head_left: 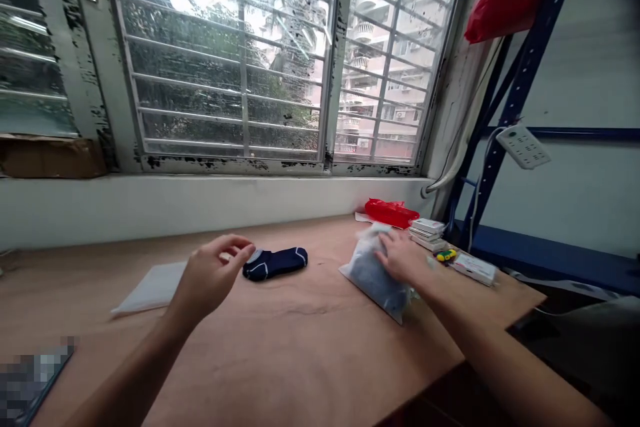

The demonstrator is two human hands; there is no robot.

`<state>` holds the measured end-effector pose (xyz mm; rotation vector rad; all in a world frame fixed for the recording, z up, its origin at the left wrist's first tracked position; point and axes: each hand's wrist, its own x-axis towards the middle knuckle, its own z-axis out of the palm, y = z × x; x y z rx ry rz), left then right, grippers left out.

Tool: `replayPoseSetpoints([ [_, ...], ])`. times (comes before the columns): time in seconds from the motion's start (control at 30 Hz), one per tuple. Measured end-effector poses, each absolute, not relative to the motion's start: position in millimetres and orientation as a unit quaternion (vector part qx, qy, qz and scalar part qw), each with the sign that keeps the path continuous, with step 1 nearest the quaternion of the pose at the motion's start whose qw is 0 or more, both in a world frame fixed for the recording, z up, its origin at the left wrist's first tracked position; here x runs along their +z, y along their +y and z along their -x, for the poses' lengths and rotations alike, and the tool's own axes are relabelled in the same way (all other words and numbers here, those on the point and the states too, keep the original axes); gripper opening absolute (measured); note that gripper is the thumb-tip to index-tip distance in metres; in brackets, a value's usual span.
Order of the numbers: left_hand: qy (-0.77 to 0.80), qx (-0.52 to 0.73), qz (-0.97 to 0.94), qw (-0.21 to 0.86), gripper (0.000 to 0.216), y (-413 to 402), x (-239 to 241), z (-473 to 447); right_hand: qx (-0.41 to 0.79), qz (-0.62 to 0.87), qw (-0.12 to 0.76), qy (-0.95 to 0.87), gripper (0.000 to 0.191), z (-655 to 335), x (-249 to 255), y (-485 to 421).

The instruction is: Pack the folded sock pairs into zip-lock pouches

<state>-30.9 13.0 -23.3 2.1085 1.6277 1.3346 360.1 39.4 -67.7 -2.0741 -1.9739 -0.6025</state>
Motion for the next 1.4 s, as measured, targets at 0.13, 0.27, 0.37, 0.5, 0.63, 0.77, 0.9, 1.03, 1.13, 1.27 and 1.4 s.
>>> replayPoseSetpoints([
  [0.13,0.576,0.409,-0.703,0.082,0.037,27,-71,56,-0.191,0.718,0.093,-0.663,0.059,-355,-108,46],
  [0.27,0.603,0.405,-0.684,0.062,0.033,43,-116,80,-0.221,0.666,0.159,-0.694,0.052,-325,-93,52],
  [0.37,0.594,0.385,-0.702,0.08,0.031,50,-137,86,-0.167,0.604,0.174,-0.76,0.05,-281,-93,59],
  [0.5,0.579,0.378,-0.717,0.086,0.028,49,-145,86,-0.106,0.53,0.189,-0.82,0.051,-221,-115,76],
  [0.63,0.571,0.379,-0.723,0.085,0.026,47,-146,87,-0.11,0.421,0.159,-0.886,0.046,-182,-125,103],
  [0.77,0.565,0.38,-0.727,0.08,0.024,46,-148,87,-0.151,0.319,0.072,-0.933,0.03,-161,-121,131],
  [0.9,0.556,0.373,-0.738,0.081,0.023,48,-153,86,-0.154,0.297,0.032,-0.942,0.017,-145,-123,151],
  [1.03,0.55,0.378,-0.74,0.082,0.024,51,-159,86,-0.161,0.314,0.021,-0.935,0.02,-137,-126,155],
  [1.13,0.524,0.416,-0.74,0.07,0.043,51,-161,85,-0.167,0.334,0.049,-0.927,0.022,-138,-119,144],
  [1.27,0.476,0.488,-0.728,0.072,0.075,47,-159,75,-0.155,0.34,0.109,-0.921,0.021,-143,-102,109],
  [1.4,0.456,0.535,-0.673,0.229,0.047,39,-151,62,-0.036,0.335,0.229,-0.913,0.02,-154,-97,67],
])
